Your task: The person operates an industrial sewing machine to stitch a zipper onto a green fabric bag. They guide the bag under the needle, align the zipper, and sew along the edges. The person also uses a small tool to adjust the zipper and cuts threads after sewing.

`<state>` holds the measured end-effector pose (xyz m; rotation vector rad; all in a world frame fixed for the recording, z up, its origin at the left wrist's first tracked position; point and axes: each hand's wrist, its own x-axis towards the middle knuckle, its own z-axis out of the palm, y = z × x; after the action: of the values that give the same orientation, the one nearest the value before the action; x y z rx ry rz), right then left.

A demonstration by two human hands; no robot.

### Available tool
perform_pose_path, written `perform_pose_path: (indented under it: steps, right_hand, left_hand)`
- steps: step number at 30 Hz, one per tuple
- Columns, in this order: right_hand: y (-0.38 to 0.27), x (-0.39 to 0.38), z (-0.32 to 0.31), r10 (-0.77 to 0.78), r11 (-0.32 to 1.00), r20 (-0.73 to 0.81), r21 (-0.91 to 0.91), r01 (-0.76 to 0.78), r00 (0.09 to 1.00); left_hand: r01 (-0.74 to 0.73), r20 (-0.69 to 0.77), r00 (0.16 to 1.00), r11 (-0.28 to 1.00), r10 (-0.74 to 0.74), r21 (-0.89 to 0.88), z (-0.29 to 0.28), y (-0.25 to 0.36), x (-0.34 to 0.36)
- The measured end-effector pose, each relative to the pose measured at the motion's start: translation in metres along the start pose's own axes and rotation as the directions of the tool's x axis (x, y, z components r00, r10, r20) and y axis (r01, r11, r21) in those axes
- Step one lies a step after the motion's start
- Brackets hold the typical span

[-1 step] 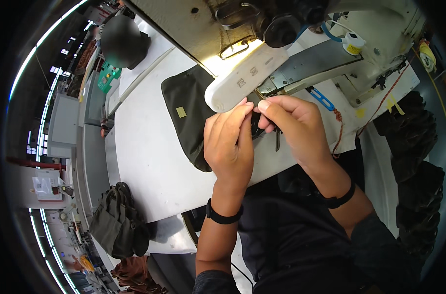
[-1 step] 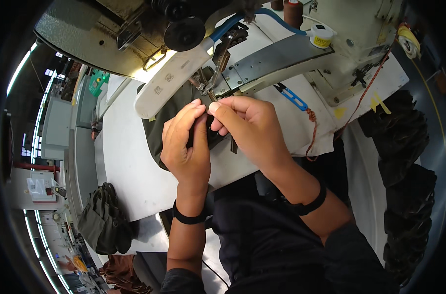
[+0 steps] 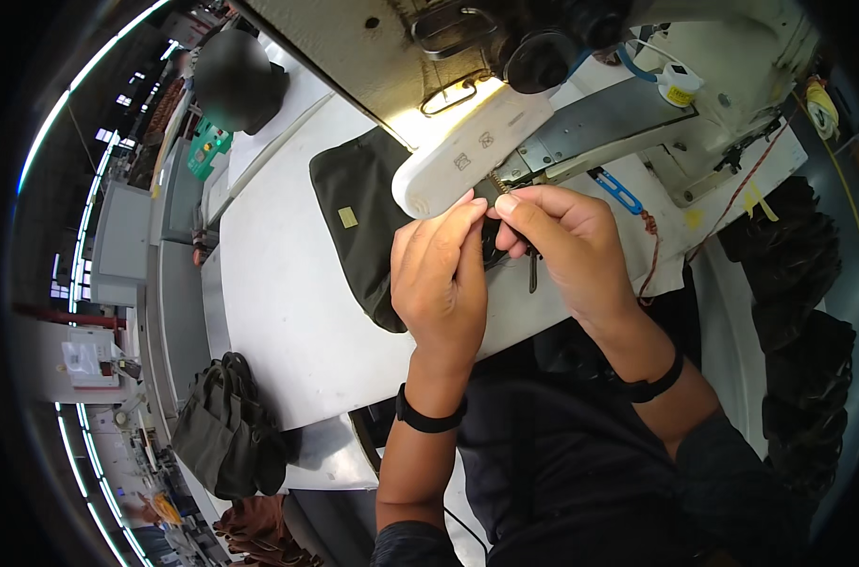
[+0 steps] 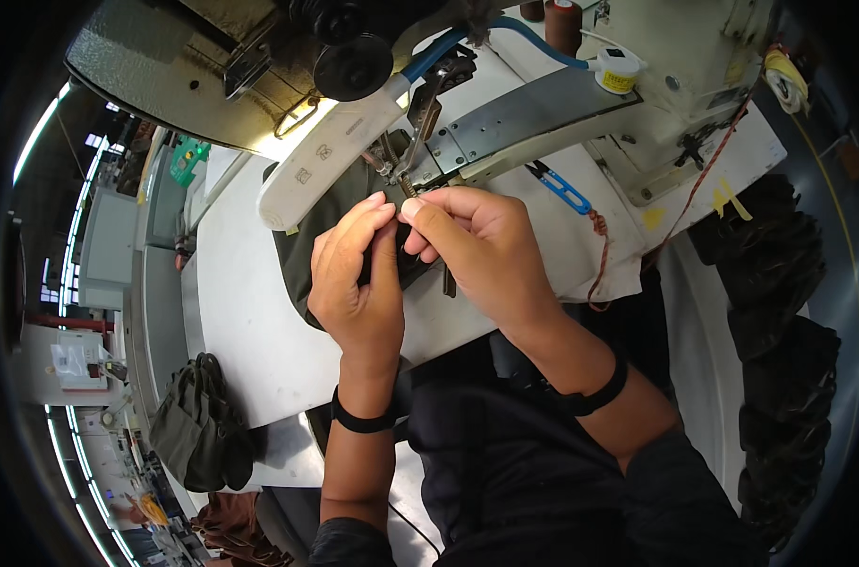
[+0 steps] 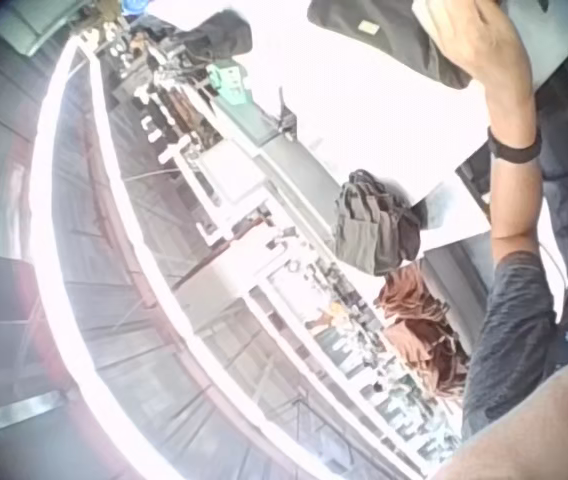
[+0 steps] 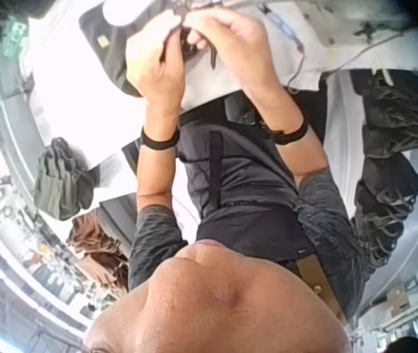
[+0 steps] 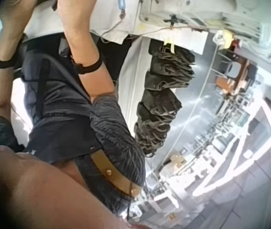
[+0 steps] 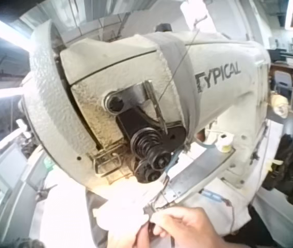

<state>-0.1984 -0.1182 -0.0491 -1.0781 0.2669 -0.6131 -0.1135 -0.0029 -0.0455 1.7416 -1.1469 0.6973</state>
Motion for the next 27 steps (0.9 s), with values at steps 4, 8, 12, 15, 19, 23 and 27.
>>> perform_pose_path:
  steps: [4, 8, 12, 15, 19, 23, 27]
  right_hand:
    - [0.000, 0.002, 0.002, -0.026, 0.999, -0.005, -0.029, 0.025, 1.000]
    - [-0.004, 0.010, 0.007, -0.039, 0.987, -0.038, -0.159, 0.032, 0.999]
    - [-0.015, 0.013, -0.002, -0.028, 0.899, -0.004, -0.438, 0.024, 1.000]
    - [-0.019, 0.012, -0.010, -0.065, 0.786, 0.027, -0.614, 0.068, 0.997]
    - [-0.020, 0.008, -0.013, -0.073, 0.738, 0.063, -0.668, 0.097, 0.995]
    - [-0.018, 0.007, -0.011, -0.082, 0.781, 0.027, -0.619, 0.081, 0.996]
    - [-0.014, 0.011, -0.007, -0.143, 0.849, 0.001, -0.515, 0.123, 0.990]
  left_hand:
    - [0.010, 0.004, 1.000, 1.000, -0.010, -0.004, 0.000, -0.001, 0.003]
    - [0.059, 0.011, 0.998, 0.998, -0.059, 0.003, 0.002, -0.005, 0.008]
    - [0.087, 0.035, 0.996, 0.996, -0.086, -0.013, 0.003, -0.008, 0.009]
    - [0.110, 0.051, 0.993, 0.994, -0.110, -0.011, 0.002, -0.007, 0.008]
    - [0.110, 0.039, 0.993, 0.994, -0.109, -0.014, 0.004, -0.008, 0.009]
    - [0.116, 0.034, 0.993, 0.993, -0.116, -0.009, 0.004, -0.008, 0.010]
    - [0.153, 0.034, 0.988, 0.988, -0.152, -0.027, 0.005, -0.008, 0.010]
